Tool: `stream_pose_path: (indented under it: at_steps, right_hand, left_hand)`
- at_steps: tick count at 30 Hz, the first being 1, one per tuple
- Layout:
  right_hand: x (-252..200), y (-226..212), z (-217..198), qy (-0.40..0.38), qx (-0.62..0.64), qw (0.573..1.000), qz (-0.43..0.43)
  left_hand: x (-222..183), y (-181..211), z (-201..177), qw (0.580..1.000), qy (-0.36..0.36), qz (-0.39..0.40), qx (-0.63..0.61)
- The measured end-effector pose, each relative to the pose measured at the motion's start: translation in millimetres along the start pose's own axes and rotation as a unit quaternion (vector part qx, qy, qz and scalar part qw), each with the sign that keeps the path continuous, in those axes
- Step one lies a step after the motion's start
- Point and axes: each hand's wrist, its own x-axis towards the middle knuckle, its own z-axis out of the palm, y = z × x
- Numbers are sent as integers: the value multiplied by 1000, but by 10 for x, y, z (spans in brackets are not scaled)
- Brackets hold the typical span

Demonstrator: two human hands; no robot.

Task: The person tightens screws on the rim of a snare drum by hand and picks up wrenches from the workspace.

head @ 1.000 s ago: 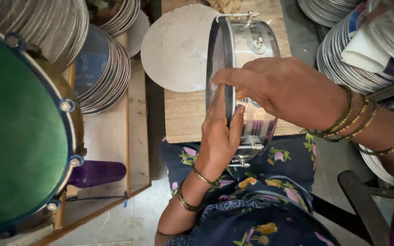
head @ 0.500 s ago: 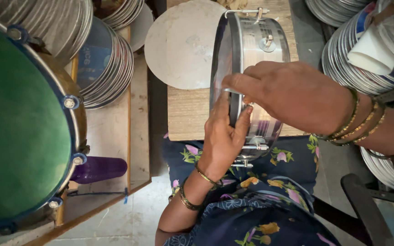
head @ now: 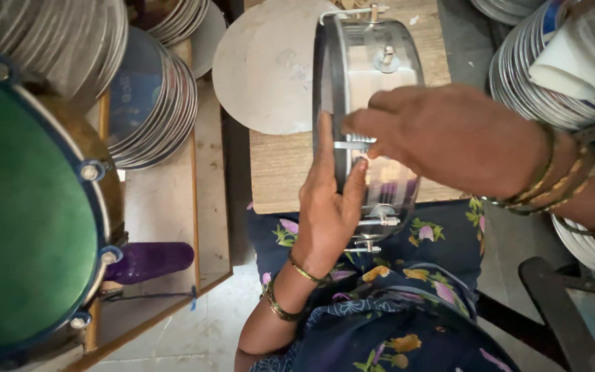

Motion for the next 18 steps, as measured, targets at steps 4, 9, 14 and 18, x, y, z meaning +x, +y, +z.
stream_pose_path:
  at_steps: [4,9,14,18]
  right_hand:
    - [-120,172,-127,96,16,995,-12]
    - [-480,542,59,197,76,974,76]
    - [-942,1207,1190,318,318,872,196]
    - [-1264,1752,2510,294,252,818,425]
  left_hand:
    - [26,62,-85,998,-4,-66,-9]
    - [4,160,-176,991,-12,-131,-12]
    - [-17,143,-252,985,-16,-169,13]
    - [-29,122,-263,986,-7,-166,-18]
